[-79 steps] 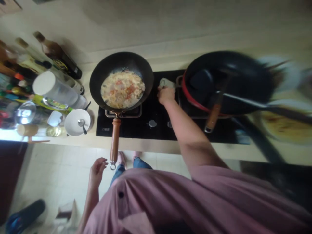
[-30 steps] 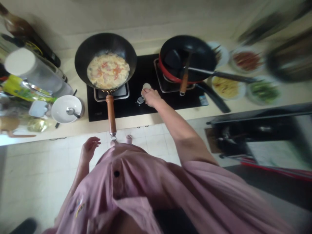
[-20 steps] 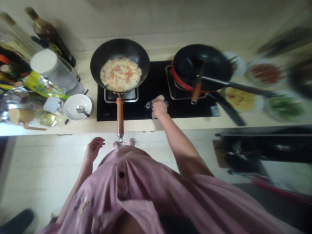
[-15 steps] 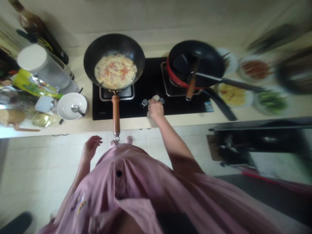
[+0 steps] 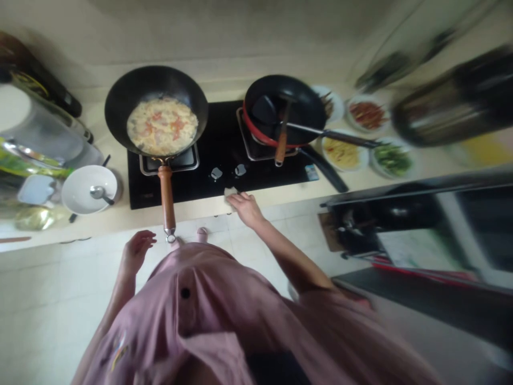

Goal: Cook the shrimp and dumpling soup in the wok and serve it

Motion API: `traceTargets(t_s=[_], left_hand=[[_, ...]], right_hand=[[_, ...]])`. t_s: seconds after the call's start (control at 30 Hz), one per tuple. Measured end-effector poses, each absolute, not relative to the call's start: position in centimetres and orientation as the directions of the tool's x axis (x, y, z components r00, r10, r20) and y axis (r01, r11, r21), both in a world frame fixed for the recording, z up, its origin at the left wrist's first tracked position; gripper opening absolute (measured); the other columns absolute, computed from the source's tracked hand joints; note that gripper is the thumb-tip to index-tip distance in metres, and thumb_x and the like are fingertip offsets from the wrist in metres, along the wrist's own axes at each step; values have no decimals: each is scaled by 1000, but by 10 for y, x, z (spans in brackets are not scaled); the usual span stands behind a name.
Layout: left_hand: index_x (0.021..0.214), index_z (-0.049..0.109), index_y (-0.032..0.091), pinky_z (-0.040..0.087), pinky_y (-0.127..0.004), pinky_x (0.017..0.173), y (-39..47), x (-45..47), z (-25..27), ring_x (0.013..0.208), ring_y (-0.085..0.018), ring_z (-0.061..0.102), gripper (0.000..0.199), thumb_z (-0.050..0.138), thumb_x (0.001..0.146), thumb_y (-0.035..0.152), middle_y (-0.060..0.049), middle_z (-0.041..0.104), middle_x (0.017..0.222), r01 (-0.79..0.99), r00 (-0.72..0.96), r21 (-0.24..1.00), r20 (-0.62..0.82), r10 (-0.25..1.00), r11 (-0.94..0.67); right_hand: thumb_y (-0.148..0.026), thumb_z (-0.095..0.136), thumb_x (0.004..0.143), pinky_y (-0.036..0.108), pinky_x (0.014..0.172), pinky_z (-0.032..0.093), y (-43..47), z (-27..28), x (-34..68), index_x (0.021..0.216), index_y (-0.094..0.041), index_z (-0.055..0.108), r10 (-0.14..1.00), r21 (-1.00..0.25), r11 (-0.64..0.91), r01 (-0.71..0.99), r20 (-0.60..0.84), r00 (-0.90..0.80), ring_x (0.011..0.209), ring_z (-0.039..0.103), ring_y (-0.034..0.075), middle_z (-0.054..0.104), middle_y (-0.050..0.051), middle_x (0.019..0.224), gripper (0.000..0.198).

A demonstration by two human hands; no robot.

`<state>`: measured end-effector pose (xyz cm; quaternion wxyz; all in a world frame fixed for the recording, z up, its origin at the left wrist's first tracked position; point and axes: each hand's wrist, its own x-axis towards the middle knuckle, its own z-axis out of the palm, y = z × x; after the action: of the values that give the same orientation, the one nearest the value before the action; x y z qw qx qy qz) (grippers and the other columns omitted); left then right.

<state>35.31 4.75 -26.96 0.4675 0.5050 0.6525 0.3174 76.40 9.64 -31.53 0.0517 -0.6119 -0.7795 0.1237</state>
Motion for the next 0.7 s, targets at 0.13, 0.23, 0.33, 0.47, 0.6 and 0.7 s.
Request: traceTargets(t_s=[0.13,0.23,0.33,0.47,0.6,0.7], left_hand=[[97,65,14,60,-33,72,54,363,-269,81,-22,74,40,73,76,48,-12,75,96,370,-23,881,-308,951,294],[95,66,16,59,-33,71,60,372,-269,80,-23,74,38,75,71,43,-10,76,91,402,-13,864,-326,945,304],[94,66,17,58,-32,68,64,382,-267,74,-22,72,35,73,69,40,-8,75,82,445,-14,852,-301,954,275],[92,68,15,55,-29,65,61,399,-259,70,-21,70,31,73,68,36,-7,73,75,414,6,864,-317,948,286],[94,65,13,56,-29,62,56,419,-247,71,-20,69,38,75,73,43,-8,72,80,192,-108,889,-402,909,416],[106,59,14,59,-35,61,58,431,-237,74,-23,72,50,69,82,56,-11,72,89,-131,-129,858,-511,850,496]], right_hand=[[-7,41,92,38,85,35,101,-312,823,131,-20,64,990,-222,119,968,-52,-133,109,50,25,63,9,134,47],[-7,42,89,40,90,38,112,-303,860,135,-17,62,997,-201,-76,977,-4,77,112,51,28,61,13,137,51],[-12,56,82,45,100,38,116,-295,877,128,-16,63,964,-357,-205,911,86,251,127,46,32,56,16,141,47],[-25,61,82,45,96,49,116,-288,875,114,-19,60,844,-754,-244,610,145,516,119,57,27,61,12,127,33],[-45,61,86,35,65,58,142,-273,872,96,-23,48,688,-940,-273,-202,-338,643,75,69,18,66,2,91,27],[-40,58,90,35,57,59,170,-256,874,93,-23,49,747,-865,-343,-365,-487,453,70,70,19,66,2,81,20]])
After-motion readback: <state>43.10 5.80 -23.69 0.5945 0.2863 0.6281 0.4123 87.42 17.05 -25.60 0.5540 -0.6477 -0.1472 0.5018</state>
